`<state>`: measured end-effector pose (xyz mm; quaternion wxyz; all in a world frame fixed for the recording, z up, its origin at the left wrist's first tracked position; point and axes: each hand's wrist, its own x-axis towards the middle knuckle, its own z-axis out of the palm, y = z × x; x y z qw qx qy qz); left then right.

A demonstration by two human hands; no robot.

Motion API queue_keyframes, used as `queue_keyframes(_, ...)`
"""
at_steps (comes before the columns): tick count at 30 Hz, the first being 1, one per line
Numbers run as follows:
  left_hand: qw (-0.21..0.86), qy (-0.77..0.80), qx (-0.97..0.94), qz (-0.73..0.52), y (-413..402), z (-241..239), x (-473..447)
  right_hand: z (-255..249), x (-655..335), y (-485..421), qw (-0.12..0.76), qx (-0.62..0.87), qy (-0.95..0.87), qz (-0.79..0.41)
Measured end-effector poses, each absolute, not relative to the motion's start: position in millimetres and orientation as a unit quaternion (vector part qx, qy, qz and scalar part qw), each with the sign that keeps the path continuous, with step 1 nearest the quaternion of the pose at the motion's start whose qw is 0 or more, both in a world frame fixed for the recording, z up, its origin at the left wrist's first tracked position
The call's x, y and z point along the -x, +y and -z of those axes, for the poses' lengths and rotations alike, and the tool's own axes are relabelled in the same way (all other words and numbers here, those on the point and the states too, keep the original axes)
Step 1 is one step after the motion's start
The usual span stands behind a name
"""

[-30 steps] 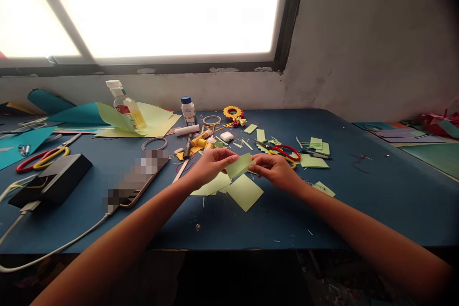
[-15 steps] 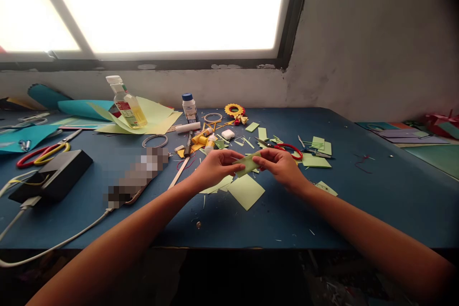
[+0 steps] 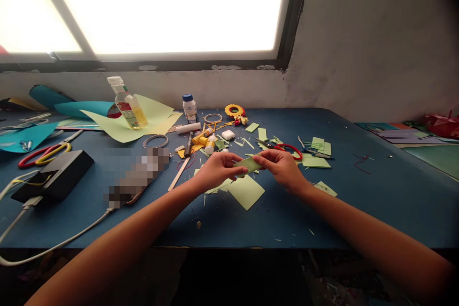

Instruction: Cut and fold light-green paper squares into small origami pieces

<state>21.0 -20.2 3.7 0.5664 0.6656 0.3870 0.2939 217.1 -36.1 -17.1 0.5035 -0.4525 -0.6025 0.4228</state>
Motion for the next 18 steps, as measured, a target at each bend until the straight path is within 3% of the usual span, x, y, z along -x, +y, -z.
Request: queue_keyframes(18, 0.568, 0.4, -0.661, -0.285, -19.3, -7.9, -17.1, 15.5, -215.9, -38.4, 0.51, 0.439, -0.601, -0.431)
